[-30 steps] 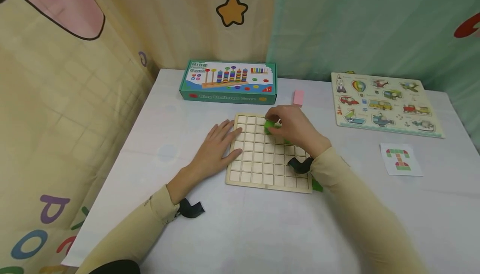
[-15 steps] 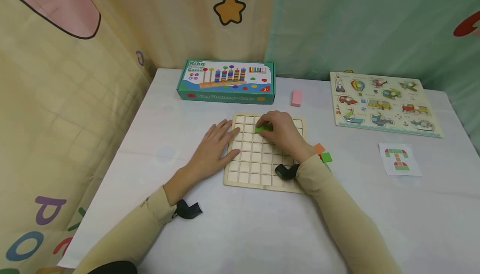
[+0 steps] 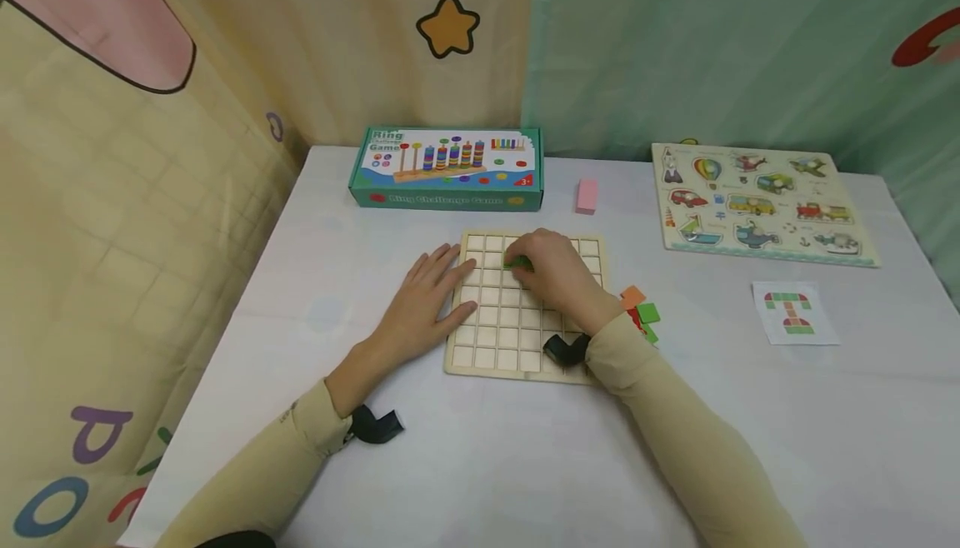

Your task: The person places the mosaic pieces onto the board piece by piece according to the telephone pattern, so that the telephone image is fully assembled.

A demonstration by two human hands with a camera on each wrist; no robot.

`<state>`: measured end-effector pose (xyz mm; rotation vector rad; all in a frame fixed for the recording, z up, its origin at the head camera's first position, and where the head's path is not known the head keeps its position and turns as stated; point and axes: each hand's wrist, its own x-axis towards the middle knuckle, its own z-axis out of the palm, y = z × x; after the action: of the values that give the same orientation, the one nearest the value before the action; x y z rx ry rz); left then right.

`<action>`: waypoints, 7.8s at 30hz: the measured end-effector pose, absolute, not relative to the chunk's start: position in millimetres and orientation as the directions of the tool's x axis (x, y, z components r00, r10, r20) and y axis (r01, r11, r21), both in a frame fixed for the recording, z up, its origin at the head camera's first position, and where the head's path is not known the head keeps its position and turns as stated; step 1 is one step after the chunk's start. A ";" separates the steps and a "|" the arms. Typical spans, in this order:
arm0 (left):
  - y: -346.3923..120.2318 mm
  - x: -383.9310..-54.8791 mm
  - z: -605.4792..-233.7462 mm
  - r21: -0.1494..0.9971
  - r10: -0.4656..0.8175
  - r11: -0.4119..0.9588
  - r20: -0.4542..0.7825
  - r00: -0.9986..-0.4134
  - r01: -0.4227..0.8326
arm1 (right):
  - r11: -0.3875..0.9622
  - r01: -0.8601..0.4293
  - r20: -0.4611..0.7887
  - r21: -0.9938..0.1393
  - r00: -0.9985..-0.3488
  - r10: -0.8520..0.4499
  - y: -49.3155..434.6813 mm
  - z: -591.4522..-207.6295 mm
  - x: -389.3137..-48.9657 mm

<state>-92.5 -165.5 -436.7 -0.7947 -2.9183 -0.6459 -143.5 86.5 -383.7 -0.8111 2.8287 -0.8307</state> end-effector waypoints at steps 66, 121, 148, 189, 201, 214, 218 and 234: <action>-165.5 -92.1 -436.1 0.365 0.476 0.789 0.148 -0.867 0.495 | 0.685 -0.247 0.044 -0.685 -0.953 -0.301 186.7 -358.6 -117.3; -162.5 -93.2 -436.4 0.374 0.482 0.781 0.146 -0.864 0.500 | 0.792 -0.433 0.050 -0.430 -0.888 -0.458 117.3 -368.5 -104.0; -164.0 -90.1 -435.6 0.370 0.476 0.783 0.160 -0.865 0.500 | 0.743 -0.350 0.022 -0.571 -0.911 -0.413 244.9 -385.1 -71.7; -165.6 -90.2 -434.6 0.367 0.470 0.793 0.138 -0.872 0.486 | 0.708 -0.246 0.100 -0.662 -0.965 -0.242 258.3 -393.7 -74.9; -164.3 -93.1 -436.0 0.370 0.479 0.785 0.147 -0.865 0.497 | 0.626 -0.207 0.066 -0.752 -0.968 -0.240 237.2 -381.7 -83.4; -164.5 -90.6 -432.7 0.374 0.477 0.789 0.130 -0.869 0.488 | 0.566 -0.332 0.085 -0.755 -0.905 -0.417 151.3 -366.9 -124.1; -164.9 -90.4 -432.5 0.368 0.474 0.795 0.121 -0.872 0.483 | 0.547 -0.330 0.117 -0.770 -0.915 -0.387 126.7 -368.8 -134.5; -166.1 -90.9 -433.5 0.366 0.476 0.795 0.119 -0.872 0.484 | 0.584 -0.270 0.023 -0.766 -0.919 -0.394 72.9 -379.1 -159.2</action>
<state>-90.9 -166.1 -433.5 -0.7902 -2.9567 -0.6112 -159.2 72.9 -379.1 -0.5612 2.6611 -1.2479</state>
